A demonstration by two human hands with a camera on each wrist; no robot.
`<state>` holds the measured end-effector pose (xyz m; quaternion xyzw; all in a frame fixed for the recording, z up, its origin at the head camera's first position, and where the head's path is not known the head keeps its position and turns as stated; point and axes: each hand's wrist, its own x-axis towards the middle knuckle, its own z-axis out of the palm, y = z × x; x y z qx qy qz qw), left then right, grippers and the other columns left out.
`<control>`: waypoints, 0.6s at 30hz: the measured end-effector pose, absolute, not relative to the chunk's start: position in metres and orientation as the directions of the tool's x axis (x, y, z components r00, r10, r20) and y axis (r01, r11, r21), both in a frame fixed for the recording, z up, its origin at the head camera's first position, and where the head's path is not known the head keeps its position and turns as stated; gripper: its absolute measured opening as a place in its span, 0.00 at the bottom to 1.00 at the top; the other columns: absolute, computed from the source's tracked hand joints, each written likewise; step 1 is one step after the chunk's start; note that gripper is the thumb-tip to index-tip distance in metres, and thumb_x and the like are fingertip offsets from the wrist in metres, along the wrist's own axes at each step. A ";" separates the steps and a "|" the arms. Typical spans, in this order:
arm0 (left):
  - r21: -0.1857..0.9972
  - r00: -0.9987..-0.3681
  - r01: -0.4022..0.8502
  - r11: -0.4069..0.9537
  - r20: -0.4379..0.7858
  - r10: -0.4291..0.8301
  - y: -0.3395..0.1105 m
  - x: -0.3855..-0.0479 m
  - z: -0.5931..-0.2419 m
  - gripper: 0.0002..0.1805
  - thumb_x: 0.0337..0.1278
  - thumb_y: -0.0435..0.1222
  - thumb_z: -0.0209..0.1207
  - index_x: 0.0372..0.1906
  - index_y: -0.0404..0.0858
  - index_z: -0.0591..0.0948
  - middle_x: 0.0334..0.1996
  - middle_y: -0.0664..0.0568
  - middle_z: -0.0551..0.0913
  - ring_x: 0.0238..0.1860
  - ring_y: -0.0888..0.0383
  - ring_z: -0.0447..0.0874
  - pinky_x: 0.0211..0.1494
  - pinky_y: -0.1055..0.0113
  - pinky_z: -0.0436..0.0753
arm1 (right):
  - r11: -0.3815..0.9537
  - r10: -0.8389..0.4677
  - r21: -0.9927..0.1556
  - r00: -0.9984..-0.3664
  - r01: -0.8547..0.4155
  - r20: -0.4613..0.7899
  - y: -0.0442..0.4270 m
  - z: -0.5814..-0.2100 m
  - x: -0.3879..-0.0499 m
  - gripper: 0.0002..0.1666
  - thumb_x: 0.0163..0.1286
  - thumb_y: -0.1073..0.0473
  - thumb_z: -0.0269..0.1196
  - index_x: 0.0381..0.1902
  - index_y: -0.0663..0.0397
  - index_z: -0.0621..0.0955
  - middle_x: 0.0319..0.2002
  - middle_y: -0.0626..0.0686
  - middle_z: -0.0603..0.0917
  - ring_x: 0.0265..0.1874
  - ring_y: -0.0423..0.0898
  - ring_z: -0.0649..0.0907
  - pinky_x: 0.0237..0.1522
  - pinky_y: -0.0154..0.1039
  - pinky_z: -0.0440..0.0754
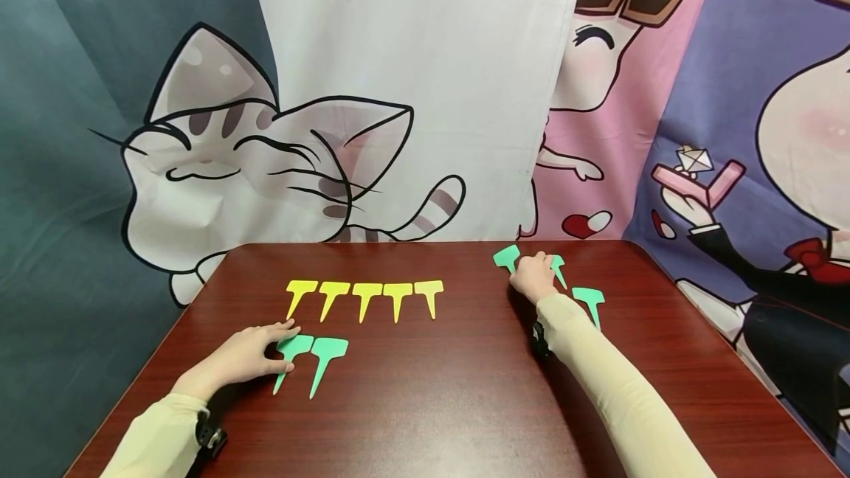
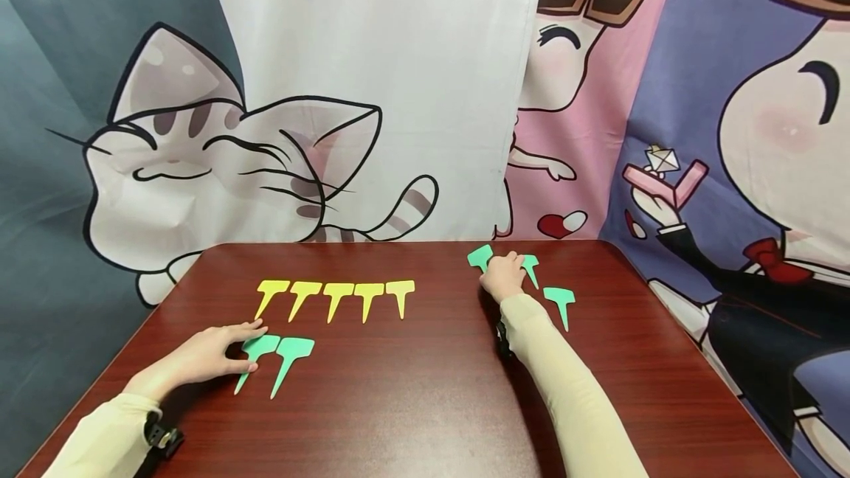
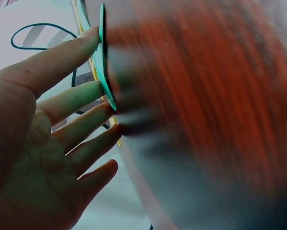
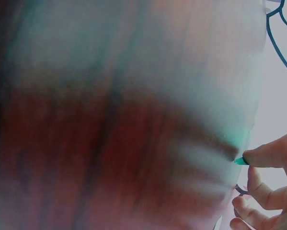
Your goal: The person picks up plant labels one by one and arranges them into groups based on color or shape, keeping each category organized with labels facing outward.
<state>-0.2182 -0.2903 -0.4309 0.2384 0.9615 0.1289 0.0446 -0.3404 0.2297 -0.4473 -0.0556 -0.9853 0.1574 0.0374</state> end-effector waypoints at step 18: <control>0.270 -0.881 0.450 0.851 -0.019 0.472 -0.292 -0.220 -0.434 0.38 0.47 0.53 0.66 0.62 0.37 0.75 0.63 0.40 0.73 0.63 0.35 0.70 0.57 0.39 0.71 | 0.940 0.111 -0.332 -0.990 0.076 0.088 0.230 -0.445 -0.337 0.11 0.55 0.61 0.53 0.15 0.59 0.72 0.43 0.70 0.69 0.49 0.66 0.63 0.40 0.59 0.73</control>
